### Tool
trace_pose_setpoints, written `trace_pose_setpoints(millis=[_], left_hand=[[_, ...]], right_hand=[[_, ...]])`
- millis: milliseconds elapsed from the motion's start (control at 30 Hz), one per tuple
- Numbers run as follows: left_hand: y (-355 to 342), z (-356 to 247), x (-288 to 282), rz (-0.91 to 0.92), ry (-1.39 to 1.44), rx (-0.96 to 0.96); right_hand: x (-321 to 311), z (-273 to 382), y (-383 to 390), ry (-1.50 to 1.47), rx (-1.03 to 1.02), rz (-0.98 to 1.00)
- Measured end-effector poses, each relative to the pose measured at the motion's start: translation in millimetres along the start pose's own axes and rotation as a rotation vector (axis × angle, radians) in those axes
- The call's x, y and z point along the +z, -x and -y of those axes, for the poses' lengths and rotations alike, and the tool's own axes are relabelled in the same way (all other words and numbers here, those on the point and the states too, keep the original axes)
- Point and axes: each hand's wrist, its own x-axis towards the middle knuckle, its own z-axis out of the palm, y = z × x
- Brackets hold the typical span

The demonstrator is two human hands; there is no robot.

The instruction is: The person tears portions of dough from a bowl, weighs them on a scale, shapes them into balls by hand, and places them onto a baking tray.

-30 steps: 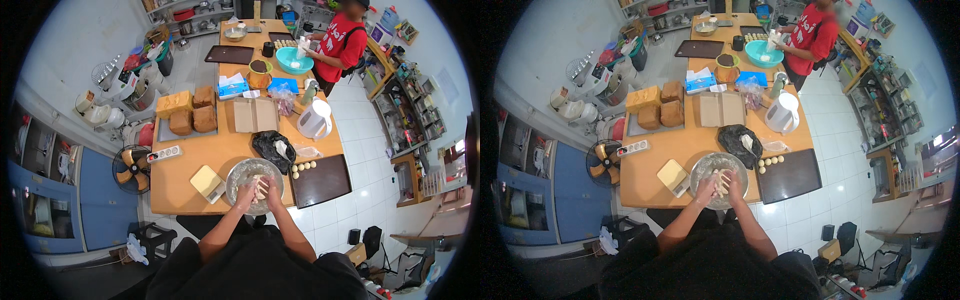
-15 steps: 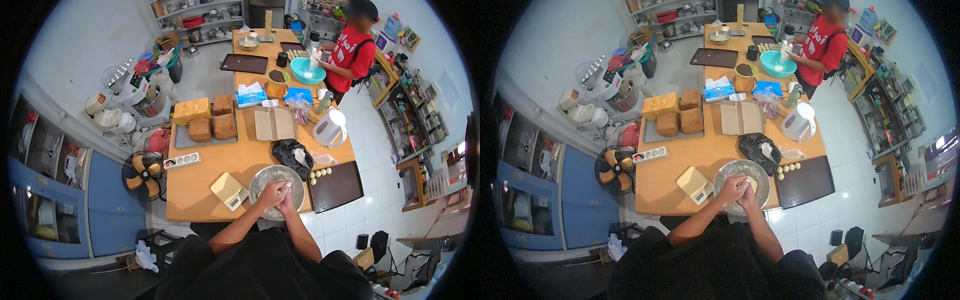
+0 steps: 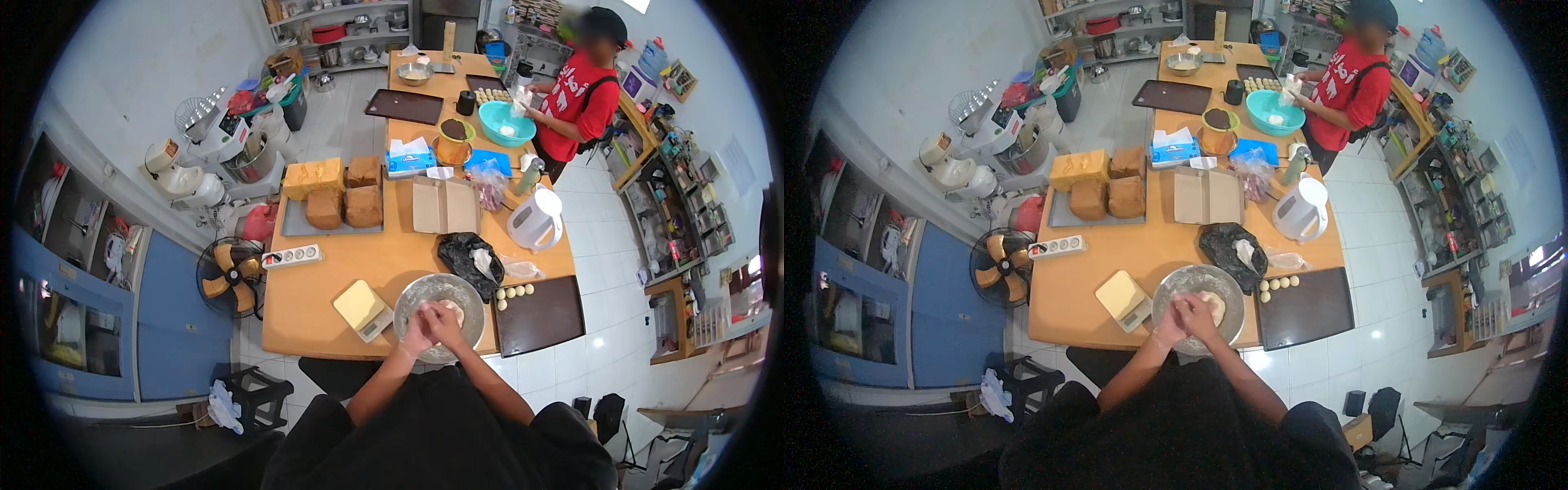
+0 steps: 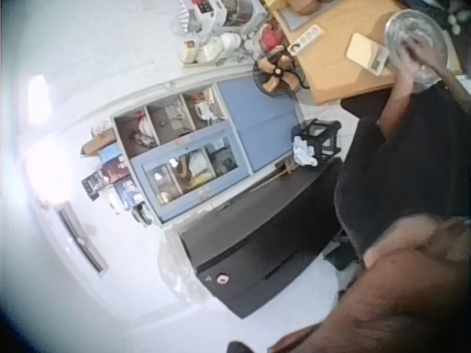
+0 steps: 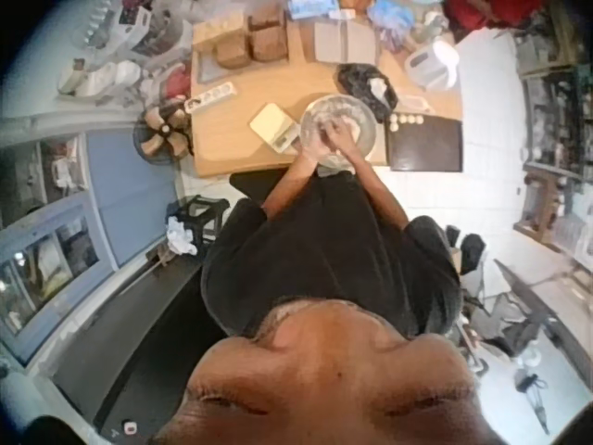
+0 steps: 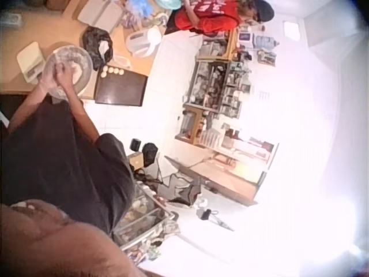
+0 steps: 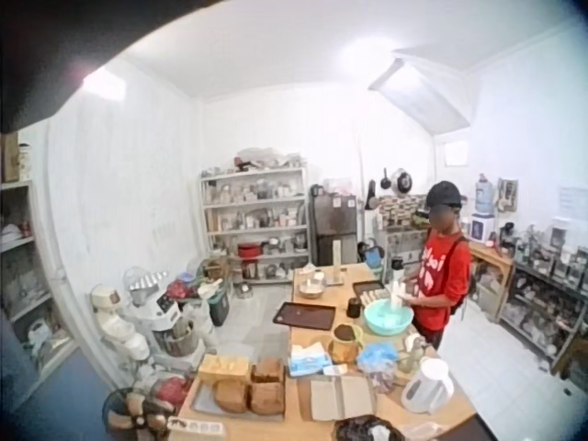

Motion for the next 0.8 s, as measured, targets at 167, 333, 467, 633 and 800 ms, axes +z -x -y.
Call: trace_pose_setpoints(millis=[167,333,467,633,800], left_hand=[[-27,-7,-13,0.167,0.211,-0.066],[-25,1,5,-0.249,-0.177,-0.023],[-16,-4,28,-0.446,-0.719,0.214],[3,0,84,-0.327,-1.1,0.541],[2,3,68,-0.056,-1.288,0.792]], right_hand=[[-24,43,7,0.308,-0.407,0.062],[-43,38,14,-0.147,0.006,-0.142],[-58,-14,11,-0.333,0.154,-0.198],[-53,-45,9,-0.731,0.527,-0.293],[-49,-16,-4,-1.299,0.665,0.041]])
